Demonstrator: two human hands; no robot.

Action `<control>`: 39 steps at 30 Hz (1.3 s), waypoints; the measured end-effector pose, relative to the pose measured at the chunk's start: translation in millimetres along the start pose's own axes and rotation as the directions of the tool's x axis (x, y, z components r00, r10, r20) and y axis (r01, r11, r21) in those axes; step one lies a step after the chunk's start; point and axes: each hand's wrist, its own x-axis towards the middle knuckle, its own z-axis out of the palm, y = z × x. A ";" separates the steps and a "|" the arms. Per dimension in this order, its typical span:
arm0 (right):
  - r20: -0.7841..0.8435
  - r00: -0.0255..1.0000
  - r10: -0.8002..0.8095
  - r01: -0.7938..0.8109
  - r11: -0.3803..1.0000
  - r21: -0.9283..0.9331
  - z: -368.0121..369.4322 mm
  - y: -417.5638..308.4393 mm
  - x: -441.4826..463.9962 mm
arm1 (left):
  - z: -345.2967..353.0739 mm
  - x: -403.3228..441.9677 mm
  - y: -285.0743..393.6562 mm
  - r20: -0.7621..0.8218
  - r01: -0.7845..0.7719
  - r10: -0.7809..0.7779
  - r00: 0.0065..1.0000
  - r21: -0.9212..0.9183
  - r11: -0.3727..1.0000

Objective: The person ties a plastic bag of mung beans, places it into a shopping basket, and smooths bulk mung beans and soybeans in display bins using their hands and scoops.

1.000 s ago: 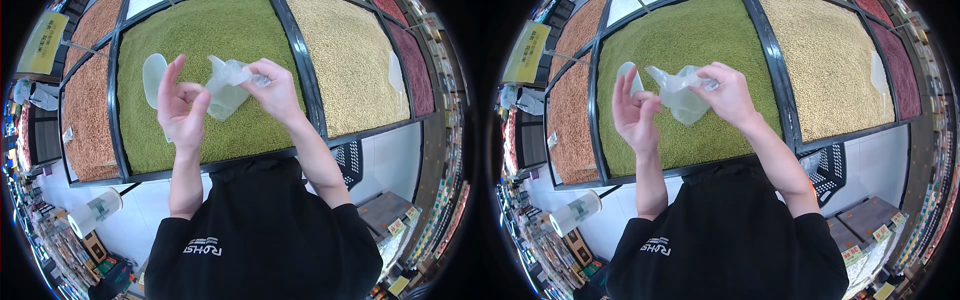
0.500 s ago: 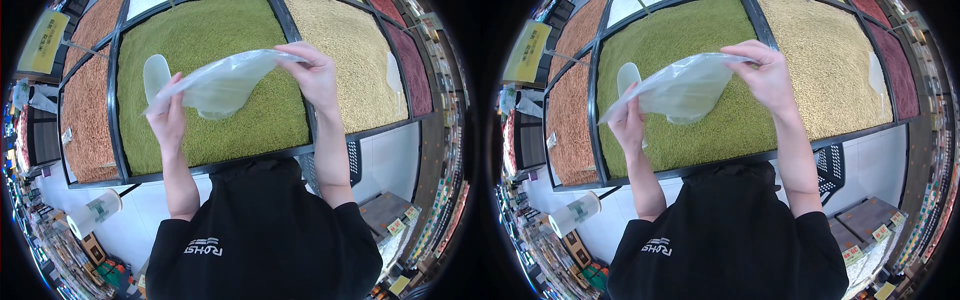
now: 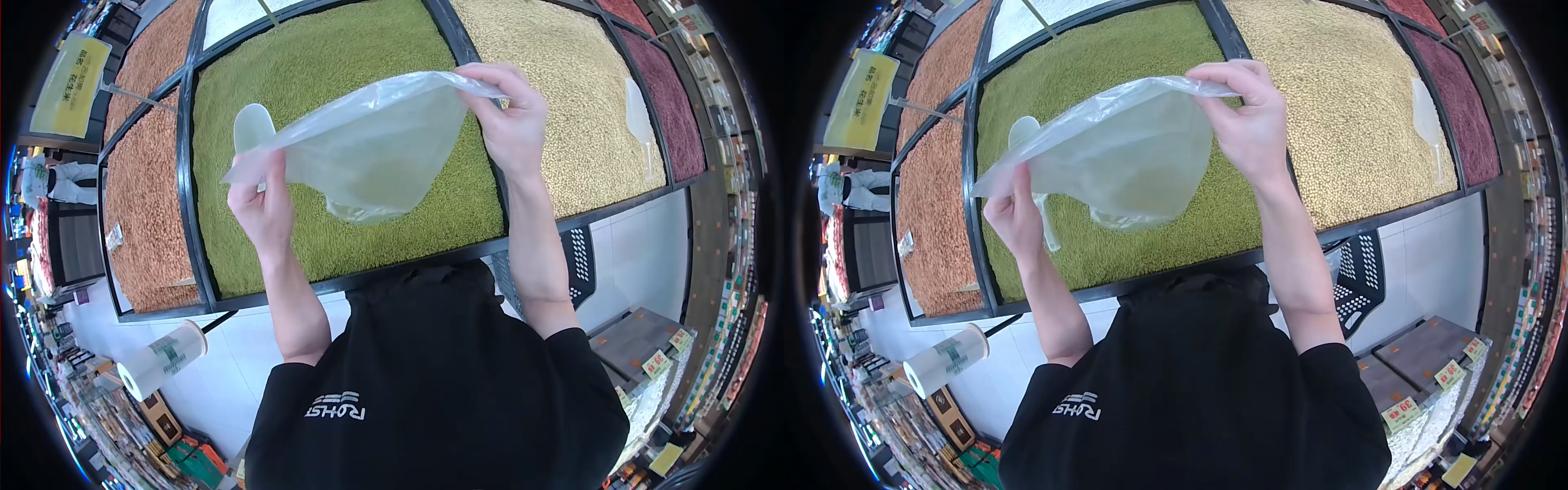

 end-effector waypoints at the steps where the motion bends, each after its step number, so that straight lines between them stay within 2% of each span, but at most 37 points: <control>1: -0.038 0.998 -0.054 0.054 0.998 0.009 0.7 4.1 -0.3 | 2.0 -0.5 3.4 0.003 -0.001 0.001 1.000 -0.001 1.000; 3: -0.083 0.991 -0.102 0.103 0.995 0.013 7.5 12.8 -4.7 | 8.4 -4.0 11.3 -0.011 0.188 -0.195 0.981 -0.216 0.958; 4: -0.031 0.995 0.098 -0.090 0.977 0.192 17.9 16.6 -6.9 | 10.5 -5.0 9.9 -0.005 0.186 -0.191 0.981 -0.217 0.958; 5: 0.052 0.959 0.279 -0.279 0.894 0.351 23.5 21.2 -10.3 | 13.4 -6.5 6.5 0.027 0.212 -0.218 0.976 -0.369 0.905; 6: 0.042 0.959 0.281 -0.277 0.894 0.351 24.0 28.4 -16.6 | 15.6 -6.4 4.9 0.065 0.239 -0.239 0.969 -0.510 0.827; 8: 0.348 0.848 0.399 -0.521 0.748 0.412 24.1 39.7 -26.4 | 14.7 -6.6 7.7 0.052 0.236 -0.244 0.968 -0.506 0.830; 10: 0.270 0.867 0.419 -0.498 0.739 0.454 33.4 34.8 -31.4 | 14.5 -3.2 11.5 0.041 0.237 -0.251 0.967 -0.498 0.834; 12: 0.217 0.923 0.319 -0.383 0.827 0.411 40.6 34.9 -36.1 | 13.8 2.6 17.1 -0.189 0.216 -0.308 0.932 -0.393 0.894; 13: 0.237 0.904 0.356 -0.425 0.811 0.402 42.2 30.9 -37.6 | 9.3 1.5 14.0 -0.138 0.262 -0.316 0.939 -0.312 0.913; 14: 0.226 0.906 0.359 -0.422 0.812 0.403 43.4 28.5 -37.9 | 8.8 0.5 15.4 -0.127 0.260 -0.312 0.942 -0.315 0.913; 16: 0.104 0.950 0.294 -0.304 0.796 0.524 43.4 26.7 -34.9 | 10.6 -1.2 16.9 -0.098 0.101 -0.166 0.981 -0.474 0.875; 17: 0.102 0.947 0.304 -0.311 0.793 0.524 42.9 26.9 -40.0 | 9.3 -2.5 9.1 -0.035 0.169 -0.218 0.975 -0.518 0.838; 18: 0.123 0.914 0.387 -0.389 0.746 0.541 42.9 28.3 -41.4 | 8.5 -7.5 -3.7 -0.026 0.170 -0.214 0.977 -0.518 0.838; 19: 0.147 0.876 0.459 -0.457 0.695 0.555 42.5 30.1 -38.5 | 11.4 -13.8 -21.7 0.093 0.210 -0.188 0.978 -0.448 0.869; 20: 0.147 0.877 0.457 -0.456 0.697 0.553 42.5 30.5 -37.7 | 14.6 -23.1 -36.4 0.206 0.243 -0.176 0.963 -0.370 0.897; 22: -0.126 0.840 0.528 -0.355 0.710 0.608 44.8 31.2 -40.7 | 17.3 -49.9 -46.8 0.455 0.487 -0.347 0.820 -0.236 0.841; 23: -0.106 0.816 0.568 -0.367 0.652 0.664 42.8 36.5 -42.4 | 19.7 -62.7 -52.7 0.555 0.448 -0.299 0.776 -0.152 0.881; 24: -0.109 0.812 0.574 -0.370 0.650 0.664 40.8 44.5 -44.3 | 22.6 -72.9 -54.0 0.650 0.396 -0.257 0.715 -0.074 0.915; 25: -0.140 0.741 0.657 -0.376 0.579 0.724 38.8 54.2 -45.1 | 26.2 -77.9 -46.3 0.653 0.399 -0.258 0.712 -0.074 0.914; 27: -0.210 0.572 0.793 -0.379 0.483 0.789 36.2 70.3 -46.3 | 33.7 -86.7 -30.1 0.704 0.626 -0.382 0.599 -0.113 0.772; 28: -0.202 0.576 0.792 -0.384 0.480 0.789 35.0 79.1 -52.0 | 36.5 -92.6 -29.5 0.697 0.626 -0.388 0.604 -0.113 0.771; 30: -0.223 0.516 0.827 -0.409 0.466 0.784 29.8 100.9 -67.9 | 40.4 -106.1 -30.5 0.763 0.744 -0.400 0.508 -0.154 0.650; 31: -0.242 0.498 0.833 -0.415 0.474 0.776 25.1 109.6 -74.8 | 44.5 -111.2 -23.7 0.747 0.778 -0.432 0.506 -0.179 0.602; 34: -0.332 0.431 0.839 -0.375 0.501 0.780 8.2 137.8 -94.8 | 43.3 -126.5 -40.6 0.662 0.798 -0.548 0.511 -0.128 0.589; 35: -0.328 0.443 0.835 -0.384 0.507 0.772 -1.4 150.0 -103.7 | 44.0 -126.5 -33.1 0.585 0.803 -0.599 0.547 -0.165 0.572; 37: -0.319 0.463 0.827 -0.398 0.515 0.760 -14.7 158.5 -112.1 | 42.8 -129.1 -29.5 0.562 0.809 -0.614 0.554 -0.189 0.557; 39: -0.310 0.463 0.830 -0.335 0.487 0.806 -21.5 153.2 -125.0 | 42.6 -136.0 -31.8 0.539 0.816 -0.632 0.557 -0.213 0.538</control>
